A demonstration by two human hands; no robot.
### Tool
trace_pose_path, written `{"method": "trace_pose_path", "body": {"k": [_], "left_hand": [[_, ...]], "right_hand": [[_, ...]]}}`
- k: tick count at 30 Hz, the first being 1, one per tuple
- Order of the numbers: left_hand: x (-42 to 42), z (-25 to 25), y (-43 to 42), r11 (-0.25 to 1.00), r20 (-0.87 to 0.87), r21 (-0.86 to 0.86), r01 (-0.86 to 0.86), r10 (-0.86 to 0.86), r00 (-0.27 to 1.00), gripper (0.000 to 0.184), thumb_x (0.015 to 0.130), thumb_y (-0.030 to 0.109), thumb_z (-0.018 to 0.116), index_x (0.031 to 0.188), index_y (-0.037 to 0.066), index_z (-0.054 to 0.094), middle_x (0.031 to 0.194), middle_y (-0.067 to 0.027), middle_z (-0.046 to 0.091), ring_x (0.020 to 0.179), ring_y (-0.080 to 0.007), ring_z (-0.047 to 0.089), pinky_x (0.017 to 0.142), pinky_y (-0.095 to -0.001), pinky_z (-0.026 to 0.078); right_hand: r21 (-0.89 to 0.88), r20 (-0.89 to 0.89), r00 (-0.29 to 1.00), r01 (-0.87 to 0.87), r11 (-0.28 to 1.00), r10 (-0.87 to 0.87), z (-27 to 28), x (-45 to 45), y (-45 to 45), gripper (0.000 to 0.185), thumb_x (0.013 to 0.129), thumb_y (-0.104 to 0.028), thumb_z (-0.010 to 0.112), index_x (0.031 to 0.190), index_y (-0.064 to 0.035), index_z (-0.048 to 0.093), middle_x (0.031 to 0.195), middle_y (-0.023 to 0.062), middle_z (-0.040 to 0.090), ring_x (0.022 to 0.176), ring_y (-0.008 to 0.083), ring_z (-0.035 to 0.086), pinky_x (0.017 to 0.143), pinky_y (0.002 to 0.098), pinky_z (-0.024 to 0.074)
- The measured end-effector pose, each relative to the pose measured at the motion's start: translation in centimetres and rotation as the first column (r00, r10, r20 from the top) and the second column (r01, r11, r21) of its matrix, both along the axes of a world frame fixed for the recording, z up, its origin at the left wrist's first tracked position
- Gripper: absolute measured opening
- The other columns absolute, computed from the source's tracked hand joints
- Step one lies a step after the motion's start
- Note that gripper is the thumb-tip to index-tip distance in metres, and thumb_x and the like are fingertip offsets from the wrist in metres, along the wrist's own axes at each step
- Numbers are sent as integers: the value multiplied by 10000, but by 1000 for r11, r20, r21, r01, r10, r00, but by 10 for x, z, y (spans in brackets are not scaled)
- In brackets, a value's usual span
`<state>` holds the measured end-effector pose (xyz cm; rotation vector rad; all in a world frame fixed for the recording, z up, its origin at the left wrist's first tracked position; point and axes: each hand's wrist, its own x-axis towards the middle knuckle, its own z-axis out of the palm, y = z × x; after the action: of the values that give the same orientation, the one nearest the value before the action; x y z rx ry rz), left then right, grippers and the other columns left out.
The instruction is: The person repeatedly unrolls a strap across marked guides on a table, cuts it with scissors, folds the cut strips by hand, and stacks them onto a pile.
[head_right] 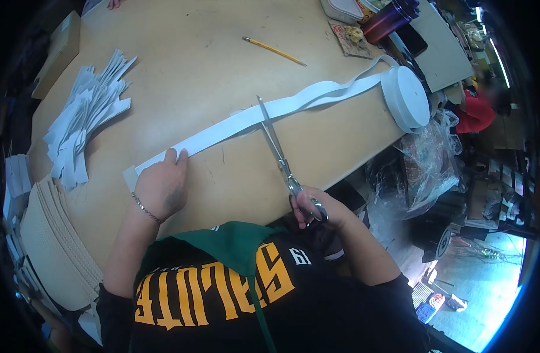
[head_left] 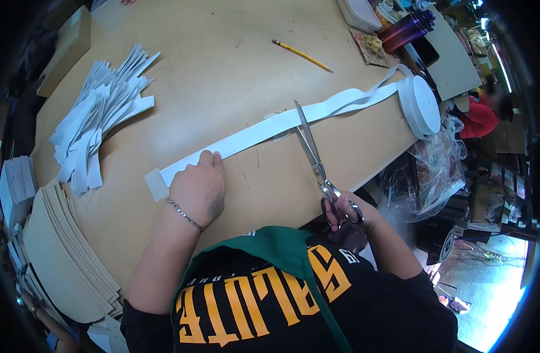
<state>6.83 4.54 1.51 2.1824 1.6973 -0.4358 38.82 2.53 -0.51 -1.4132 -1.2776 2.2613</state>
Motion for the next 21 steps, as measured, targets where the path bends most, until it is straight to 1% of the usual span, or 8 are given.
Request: {"method": "trace_pose_path", "body": {"k": [2,3,5,8,11,14,15,21], "left_hand": [[0,0,-1,1000,6,5,-6,6,1000,462,769,70,556,1208,-51,476,1006,-139,517,807,-270,634,653,-344,523],[0,1,-1,1000,8,10,-8,8,1000,458,771,71,555,1206,-53,478,1009,-140,518,818,-277,635,656,-342,524],[0,0,-2,1000,12,21,-14,14,1000,451,776,74,553,1202,-55,481,1014,-142,520,839,-291,638,663,-340,528],[-3,-9,-5,994,42,110,4,-8,999,470,745,64,522,1193,-61,458,974,-179,522,747,-272,622,613,-365,517],[-3,-10,-5,996,45,94,-5,1,999,473,745,66,524,1194,-63,454,979,-175,521,758,-274,622,610,-368,517],[-2,-8,-5,996,23,93,5,-7,1000,470,746,68,527,1190,-67,456,981,-170,521,756,-268,623,606,-365,517],[-2,-8,-5,996,20,90,9,-11,1000,472,746,68,527,1192,-68,454,981,-170,521,758,-265,622,604,-362,517],[-4,-6,-4,996,25,86,35,-37,999,475,745,61,524,1195,-78,462,975,-167,518,764,-256,615,596,-348,517]], "right_hand": [[89,63,993,-109,990,103,10,-10,7,442,885,-507,479,832,-68,473,641,24,518,577,127,559,542,233,435],[92,55,992,-117,989,112,11,-14,6,378,903,-437,494,818,-71,457,635,23,508,576,120,543,553,248,450],[75,62,991,-127,989,122,15,-21,3,377,900,-437,501,823,-70,460,635,21,503,577,116,533,553,252,451],[49,83,986,-147,988,142,14,-28,-4,370,898,-426,509,838,-64,466,654,14,496,583,112,524,556,256,453],[65,80,987,-143,988,138,11,-34,-12,365,886,-417,533,859,-57,482,668,4,490,585,101,517,549,241,444],[83,141,984,-118,990,106,13,-42,-15,345,880,-388,554,866,-49,494,675,5,492,587,94,514,543,239,441],[48,112,993,-51,998,45,10,-42,-17,319,879,-351,567,871,-38,504,682,7,498,577,95,513,542,241,441],[17,163,987,-11,1000,8,10,-43,-15,343,851,-364,607,889,-35,517,673,2,499,559,99,513,538,238,439]]}}
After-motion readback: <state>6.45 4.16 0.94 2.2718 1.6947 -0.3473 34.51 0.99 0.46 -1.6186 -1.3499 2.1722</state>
